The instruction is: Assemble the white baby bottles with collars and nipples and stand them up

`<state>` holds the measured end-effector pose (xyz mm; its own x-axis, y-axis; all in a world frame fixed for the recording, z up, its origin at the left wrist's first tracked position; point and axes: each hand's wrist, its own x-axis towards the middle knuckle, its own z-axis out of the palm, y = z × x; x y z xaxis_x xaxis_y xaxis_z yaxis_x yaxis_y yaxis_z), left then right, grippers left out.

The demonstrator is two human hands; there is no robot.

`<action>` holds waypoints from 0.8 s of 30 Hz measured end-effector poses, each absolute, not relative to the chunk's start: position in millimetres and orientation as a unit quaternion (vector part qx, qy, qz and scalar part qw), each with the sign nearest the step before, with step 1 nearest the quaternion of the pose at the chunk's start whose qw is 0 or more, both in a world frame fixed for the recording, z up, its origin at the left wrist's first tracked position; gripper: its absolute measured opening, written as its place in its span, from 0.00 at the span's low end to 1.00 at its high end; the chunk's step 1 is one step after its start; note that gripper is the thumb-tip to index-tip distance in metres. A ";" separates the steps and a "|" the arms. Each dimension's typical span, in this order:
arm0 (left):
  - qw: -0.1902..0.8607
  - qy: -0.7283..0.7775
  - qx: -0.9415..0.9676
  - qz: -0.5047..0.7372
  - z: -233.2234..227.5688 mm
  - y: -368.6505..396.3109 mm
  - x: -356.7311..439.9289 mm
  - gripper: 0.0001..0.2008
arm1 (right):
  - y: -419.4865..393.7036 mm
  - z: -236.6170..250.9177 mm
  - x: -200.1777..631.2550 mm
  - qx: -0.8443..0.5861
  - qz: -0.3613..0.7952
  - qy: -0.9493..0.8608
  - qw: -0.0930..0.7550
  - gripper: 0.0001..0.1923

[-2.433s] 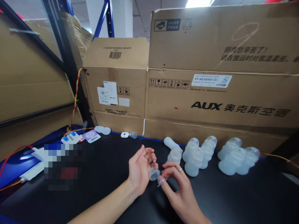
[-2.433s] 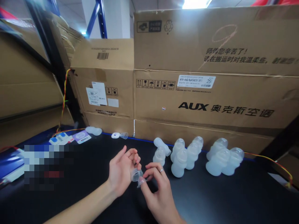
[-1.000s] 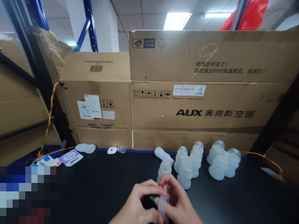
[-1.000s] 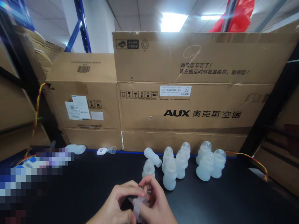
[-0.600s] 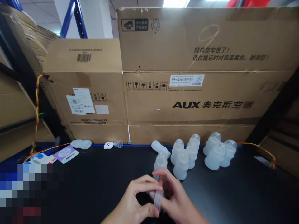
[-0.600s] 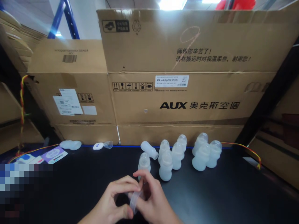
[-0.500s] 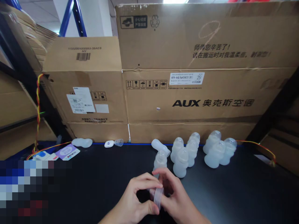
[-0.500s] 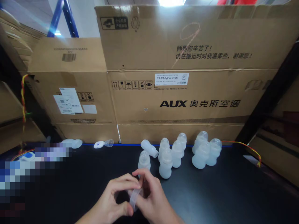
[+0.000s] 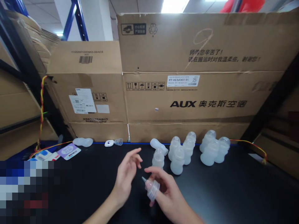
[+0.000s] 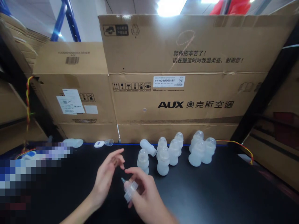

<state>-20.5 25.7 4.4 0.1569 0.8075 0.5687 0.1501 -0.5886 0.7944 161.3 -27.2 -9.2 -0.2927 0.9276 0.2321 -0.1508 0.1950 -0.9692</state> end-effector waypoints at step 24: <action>-0.006 0.425 0.875 0.232 -7.9 77.5 -21.1 0.22 | -21.2 -11.3 178.1 -0.372 0.281 -0.694 0.549 0.19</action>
